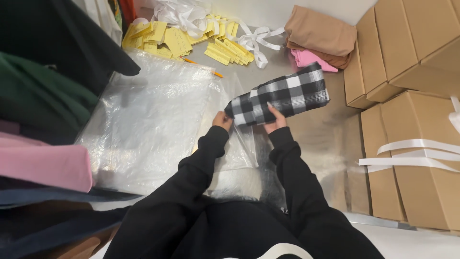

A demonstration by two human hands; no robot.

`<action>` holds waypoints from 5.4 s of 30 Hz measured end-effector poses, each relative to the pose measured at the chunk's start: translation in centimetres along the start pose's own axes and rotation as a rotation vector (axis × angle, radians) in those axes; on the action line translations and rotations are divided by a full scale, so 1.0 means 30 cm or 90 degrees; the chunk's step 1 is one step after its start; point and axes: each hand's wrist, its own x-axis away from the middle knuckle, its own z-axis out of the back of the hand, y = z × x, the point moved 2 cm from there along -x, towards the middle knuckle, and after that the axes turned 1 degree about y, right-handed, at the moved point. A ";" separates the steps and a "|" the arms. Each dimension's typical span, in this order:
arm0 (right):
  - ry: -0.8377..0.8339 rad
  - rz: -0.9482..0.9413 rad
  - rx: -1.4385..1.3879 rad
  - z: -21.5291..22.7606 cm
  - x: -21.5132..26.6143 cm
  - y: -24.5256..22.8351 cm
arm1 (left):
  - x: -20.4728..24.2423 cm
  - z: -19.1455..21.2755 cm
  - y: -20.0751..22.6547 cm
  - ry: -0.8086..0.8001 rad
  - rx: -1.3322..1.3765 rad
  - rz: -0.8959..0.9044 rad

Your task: The person writes on a yellow label attached to a ribbon-tied cardboard box, then places the box aside. They then wrap a folded black-and-white checkered garment in a clear plastic bag, seal it, and set it on the table.

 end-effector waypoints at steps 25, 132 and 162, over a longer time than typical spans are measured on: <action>-0.016 -0.008 0.200 -0.002 0.177 0.075 | 0.235 0.127 0.239 -0.038 0.266 -0.167; 0.084 -0.050 0.041 0.543 0.311 -0.044 | 0.719 -0.133 -0.354 0.098 0.192 0.138; -0.071 -0.138 0.762 0.830 0.650 -0.240 | 0.898 0.148 -0.313 0.432 0.736 0.294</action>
